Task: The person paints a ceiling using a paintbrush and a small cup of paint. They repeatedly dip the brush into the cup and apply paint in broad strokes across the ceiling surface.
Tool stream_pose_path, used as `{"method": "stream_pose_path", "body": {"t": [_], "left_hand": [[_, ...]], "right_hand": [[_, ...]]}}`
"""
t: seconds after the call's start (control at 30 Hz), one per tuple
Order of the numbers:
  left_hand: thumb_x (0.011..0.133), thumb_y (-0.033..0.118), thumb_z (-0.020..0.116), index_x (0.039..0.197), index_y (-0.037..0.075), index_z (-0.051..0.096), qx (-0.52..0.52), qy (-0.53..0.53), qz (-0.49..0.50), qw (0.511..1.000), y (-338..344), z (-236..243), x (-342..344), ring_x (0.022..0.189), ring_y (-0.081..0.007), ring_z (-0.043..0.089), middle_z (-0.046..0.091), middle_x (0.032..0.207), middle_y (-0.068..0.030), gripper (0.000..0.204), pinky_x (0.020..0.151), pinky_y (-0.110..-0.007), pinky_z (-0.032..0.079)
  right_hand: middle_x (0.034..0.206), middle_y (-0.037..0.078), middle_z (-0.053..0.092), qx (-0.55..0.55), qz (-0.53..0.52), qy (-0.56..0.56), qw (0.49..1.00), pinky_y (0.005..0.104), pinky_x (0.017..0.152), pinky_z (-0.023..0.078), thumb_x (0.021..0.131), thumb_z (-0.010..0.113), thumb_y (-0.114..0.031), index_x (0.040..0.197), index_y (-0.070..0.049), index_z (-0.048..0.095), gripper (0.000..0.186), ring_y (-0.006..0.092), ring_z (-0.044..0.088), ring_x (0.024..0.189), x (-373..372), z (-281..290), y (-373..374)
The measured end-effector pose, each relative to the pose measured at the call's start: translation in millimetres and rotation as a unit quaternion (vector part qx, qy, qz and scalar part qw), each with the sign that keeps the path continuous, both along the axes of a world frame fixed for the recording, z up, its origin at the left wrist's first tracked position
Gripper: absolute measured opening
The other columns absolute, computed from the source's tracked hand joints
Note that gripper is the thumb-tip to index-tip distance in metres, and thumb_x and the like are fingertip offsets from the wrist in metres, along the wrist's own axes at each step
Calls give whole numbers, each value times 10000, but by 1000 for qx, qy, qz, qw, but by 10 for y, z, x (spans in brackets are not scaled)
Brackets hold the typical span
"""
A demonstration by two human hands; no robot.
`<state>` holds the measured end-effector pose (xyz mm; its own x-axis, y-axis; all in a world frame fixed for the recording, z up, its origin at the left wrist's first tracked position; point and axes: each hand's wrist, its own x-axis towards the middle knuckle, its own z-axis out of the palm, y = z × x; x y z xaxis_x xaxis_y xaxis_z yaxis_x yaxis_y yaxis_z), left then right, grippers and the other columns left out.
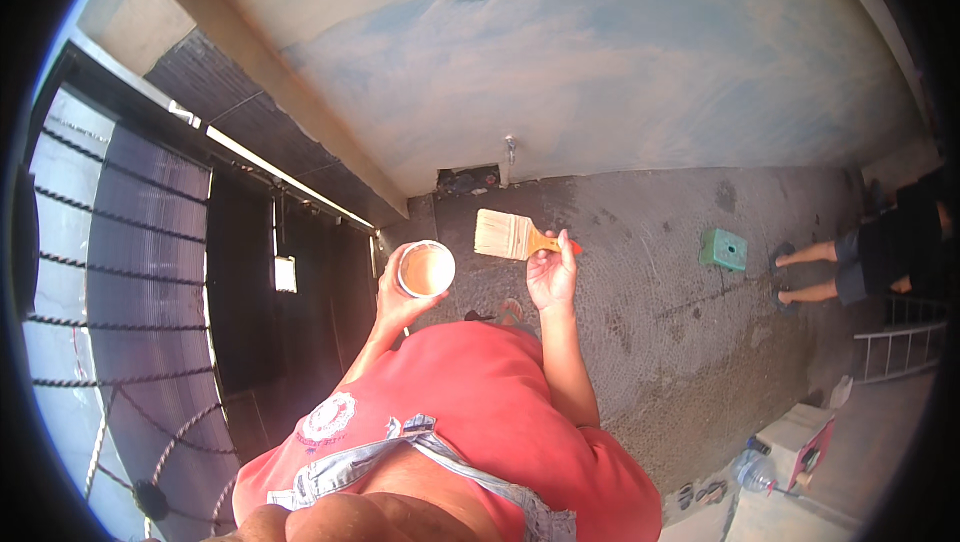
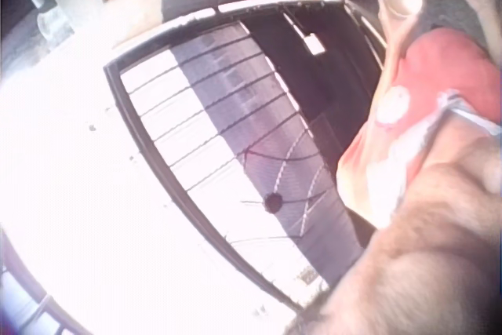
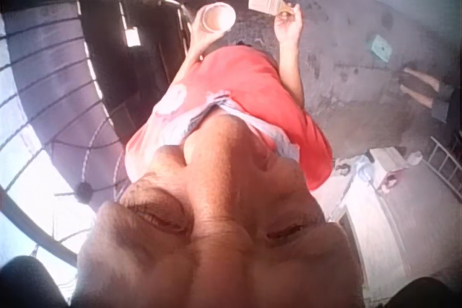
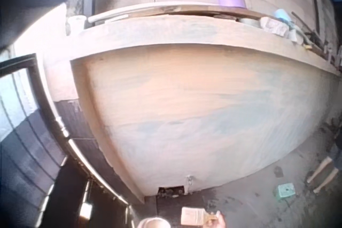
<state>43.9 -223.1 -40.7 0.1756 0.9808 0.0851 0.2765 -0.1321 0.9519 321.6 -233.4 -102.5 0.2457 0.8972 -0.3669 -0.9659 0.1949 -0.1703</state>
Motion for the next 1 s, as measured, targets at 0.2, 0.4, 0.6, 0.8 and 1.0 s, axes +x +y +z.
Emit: {"method": "stream_pose_path", "body": {"t": [0.2, 0.4, 0.6, 0.8, 1.0], "left_hand": [[608, 223, 959, 1356, 26, 526, -6, 19, 9, 1000, 6, -4, -81, 1198, -240, 658, 684, 1255, -136, 887, 1048, -377, 508], [616, 257, 955, 1351, 36, 537, 4, 59, 10, 998, 63, 151, -75, 1194, -267, 665, 684, 1257, -145, 873, 1019, -405, 531], [613, 278, 955, 1379, 38, 530, 37, 53, 6, 998, 143, 208, -25, 1203, -286, 659, 668, 1283, -151, 909, 1026, -420, 526], [613, 254, 951, 1376, 28, 532, 42, 44, 17, 998, 159, 261, -4, 1210, -275, 654, 664, 1289, -157, 899, 1036, -406, 520], [614, 247, 952, 1374, 22, 535, 48, 46, 23, 998, 102, 278, -2, 1201, -298, 656, 662, 1280, -168, 896, 1029, -417, 525]], "right_hand": [[978, 65, 731, 9, 40, -17, 999, 218, 580, 593, 1037, 630, -280, 1023, -50, 668, 233, 122, 693, 686, -2, -50, 70], [1048, 101, 721, 66, 74, -157, 983, 206, 690, 600, 1050, 611, -268, 1077, -38, 656, 236, 127, 703, 871, -35, 424, 300], [1076, 186, 730, 135, 135, -441, 877, 218, 654, 544, 997, 699, -210, 1076, 12, 668, 238, 119, 674, 763, -35, 1090, 477], [943, 122, 756, 148, 191, -589, 771, 218, 611, 526, 962, 743, -162, 1006, 27, 709, 197, 97, 671, 688, -156, 1693, 538], [894, 68, 749, 179, 295, -648, 679, 233, 616, 514, 947, 755, -138, 994, 14, 724, 162, 80, 653, 697, -407, 1939, 548]]}}
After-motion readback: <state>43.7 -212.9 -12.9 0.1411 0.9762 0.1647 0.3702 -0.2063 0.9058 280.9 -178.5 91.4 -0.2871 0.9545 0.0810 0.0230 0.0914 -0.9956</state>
